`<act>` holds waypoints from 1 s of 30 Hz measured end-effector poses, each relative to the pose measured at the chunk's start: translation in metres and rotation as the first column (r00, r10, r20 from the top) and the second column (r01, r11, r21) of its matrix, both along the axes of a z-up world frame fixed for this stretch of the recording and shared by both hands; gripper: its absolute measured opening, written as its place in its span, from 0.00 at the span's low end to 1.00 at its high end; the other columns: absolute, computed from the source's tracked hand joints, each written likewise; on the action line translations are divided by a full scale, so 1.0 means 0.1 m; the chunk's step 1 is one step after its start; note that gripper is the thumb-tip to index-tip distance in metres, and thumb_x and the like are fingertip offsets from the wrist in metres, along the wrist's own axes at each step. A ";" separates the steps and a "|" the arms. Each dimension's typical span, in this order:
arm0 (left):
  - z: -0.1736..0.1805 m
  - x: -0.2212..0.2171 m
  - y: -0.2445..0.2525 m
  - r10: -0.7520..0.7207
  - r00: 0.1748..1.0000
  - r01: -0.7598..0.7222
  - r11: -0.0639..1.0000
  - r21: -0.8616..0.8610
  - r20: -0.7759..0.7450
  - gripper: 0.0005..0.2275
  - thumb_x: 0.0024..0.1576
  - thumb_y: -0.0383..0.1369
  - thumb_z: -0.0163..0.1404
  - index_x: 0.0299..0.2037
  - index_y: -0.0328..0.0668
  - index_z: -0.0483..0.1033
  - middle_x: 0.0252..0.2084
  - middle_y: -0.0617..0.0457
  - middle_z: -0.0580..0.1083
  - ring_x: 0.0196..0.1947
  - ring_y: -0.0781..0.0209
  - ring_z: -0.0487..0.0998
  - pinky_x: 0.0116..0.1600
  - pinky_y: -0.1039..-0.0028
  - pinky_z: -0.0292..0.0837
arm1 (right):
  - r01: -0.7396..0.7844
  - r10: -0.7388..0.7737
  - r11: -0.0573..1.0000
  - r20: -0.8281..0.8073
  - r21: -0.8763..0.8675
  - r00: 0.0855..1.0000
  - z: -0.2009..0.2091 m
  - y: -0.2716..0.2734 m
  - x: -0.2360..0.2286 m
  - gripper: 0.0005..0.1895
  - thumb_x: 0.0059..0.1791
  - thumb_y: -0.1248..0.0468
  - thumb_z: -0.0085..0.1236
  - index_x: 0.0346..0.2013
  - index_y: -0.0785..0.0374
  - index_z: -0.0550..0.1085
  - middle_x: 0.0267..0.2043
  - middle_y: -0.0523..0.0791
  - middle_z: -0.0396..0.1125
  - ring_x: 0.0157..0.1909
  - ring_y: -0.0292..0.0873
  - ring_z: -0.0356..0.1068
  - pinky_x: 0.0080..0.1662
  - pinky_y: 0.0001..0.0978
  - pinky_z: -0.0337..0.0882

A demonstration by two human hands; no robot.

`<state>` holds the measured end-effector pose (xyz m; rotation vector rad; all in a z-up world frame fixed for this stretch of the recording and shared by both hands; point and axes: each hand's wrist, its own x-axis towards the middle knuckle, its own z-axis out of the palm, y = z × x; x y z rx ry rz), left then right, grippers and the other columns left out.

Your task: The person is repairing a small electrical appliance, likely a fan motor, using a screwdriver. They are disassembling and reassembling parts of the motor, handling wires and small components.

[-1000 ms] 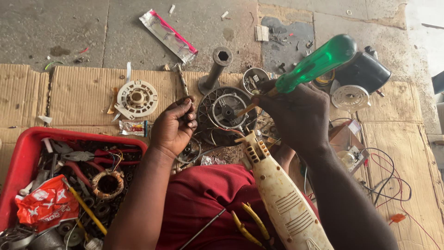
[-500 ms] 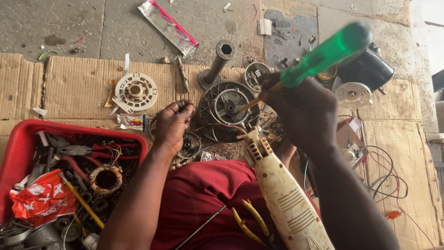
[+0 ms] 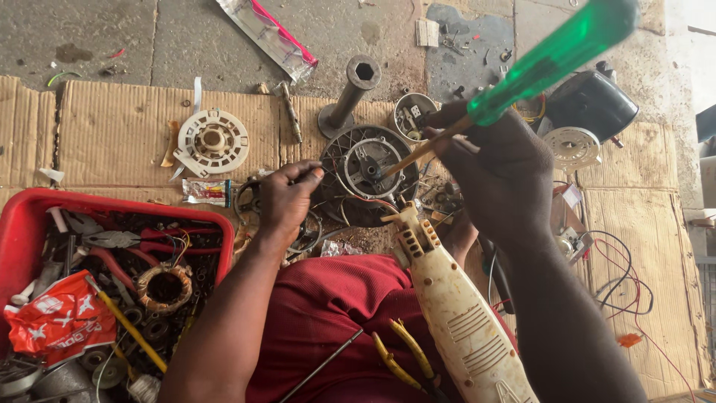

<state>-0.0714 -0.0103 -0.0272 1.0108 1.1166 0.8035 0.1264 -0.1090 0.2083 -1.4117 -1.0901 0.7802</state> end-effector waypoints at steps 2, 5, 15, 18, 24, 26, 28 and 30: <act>-0.04 0.08 0.02 -0.017 0.999 0.022 0.993 0.116 -0.050 0.08 0.56 0.26 0.59 0.44 0.43 0.85 0.42 0.52 0.82 0.40 0.66 0.79 0.48 0.74 0.76 | 0.077 -0.069 0.995 0.131 -0.058 0.989 -0.03 0.00 0.00 0.13 0.50 0.76 0.63 0.49 0.68 0.74 0.47 0.46 0.74 0.52 0.38 0.77 0.56 0.34 0.79; -0.09 0.14 0.04 -0.027 0.990 0.071 0.944 0.322 -0.139 0.07 0.57 0.26 0.60 0.45 0.43 0.85 0.45 0.52 0.82 0.47 0.63 0.81 0.54 0.70 0.75 | 0.065 -0.059 0.997 0.185 -0.029 0.981 -0.04 -0.02 0.04 0.13 0.52 0.77 0.63 0.50 0.68 0.75 0.48 0.48 0.76 0.53 0.40 0.77 0.57 0.34 0.80; 0.31 0.10 0.09 -0.023 0.965 0.109 0.940 0.324 -0.260 0.08 0.58 0.31 0.59 0.46 0.47 0.84 0.46 0.49 0.77 0.40 0.59 0.77 0.44 0.71 0.78 | 0.079 -0.074 0.997 0.275 -0.005 0.958 -0.07 -0.03 0.05 0.10 0.53 0.77 0.66 0.49 0.70 0.77 0.47 0.49 0.75 0.50 0.39 0.77 0.54 0.32 0.80; 0.47 0.31 0.03 -0.071 0.910 0.292 0.807 0.514 -0.408 0.10 0.55 0.31 0.63 0.46 0.47 0.85 0.43 0.47 0.75 0.39 0.59 0.74 0.45 0.71 0.77 | 0.016 -0.018 1.000 0.068 0.022 0.998 -0.03 -0.04 0.06 0.18 0.54 0.75 0.59 0.59 0.66 0.71 0.51 0.46 0.75 0.56 0.36 0.76 0.60 0.28 0.77; 0.63 0.72 0.08 -0.239 0.666 0.658 0.633 0.406 -0.707 0.18 0.45 0.23 0.63 0.46 0.50 0.85 0.50 0.44 0.72 0.48 0.53 0.74 0.55 0.64 0.77 | 0.181 -0.141 0.978 0.312 -0.103 0.939 -0.03 -0.07 -0.01 0.14 0.49 0.74 0.67 0.48 0.68 0.75 0.44 0.46 0.76 0.48 0.36 0.78 0.51 0.30 0.80; 0.70 0.81 0.16 -0.251 0.560 0.729 0.602 0.326 -0.789 0.19 0.44 0.22 0.63 0.46 0.51 0.85 0.53 0.40 0.69 0.51 0.49 0.74 0.59 0.63 0.73 | 0.104 -0.094 0.994 0.209 -0.040 0.973 -0.01 -0.06 -0.02 0.12 0.52 0.76 0.63 0.49 0.68 0.74 0.48 0.46 0.75 0.51 0.36 0.76 0.55 0.31 0.79; 0.75 0.88 0.21 -0.332 0.412 0.791 0.592 0.152 -0.849 0.18 0.49 0.22 0.61 0.49 0.53 0.84 0.57 0.37 0.67 0.52 0.46 0.74 0.59 0.64 0.72 | 0.069 -0.068 0.998 0.181 -0.002 0.981 0.00 -0.07 0.00 0.12 0.53 0.77 0.61 0.51 0.67 0.74 0.51 0.45 0.74 0.54 0.36 0.75 0.57 0.31 0.77; 0.76 0.93 0.21 -0.413 0.410 0.745 0.666 0.037 -0.813 0.13 0.58 0.23 0.54 0.52 0.47 0.80 0.59 0.38 0.66 0.48 0.50 0.78 0.50 0.69 0.80 | 0.061 -0.058 0.998 0.230 -0.004 0.972 0.00 -0.11 0.01 0.12 0.55 0.77 0.59 0.53 0.67 0.74 0.52 0.45 0.73 0.56 0.36 0.74 0.58 0.31 0.76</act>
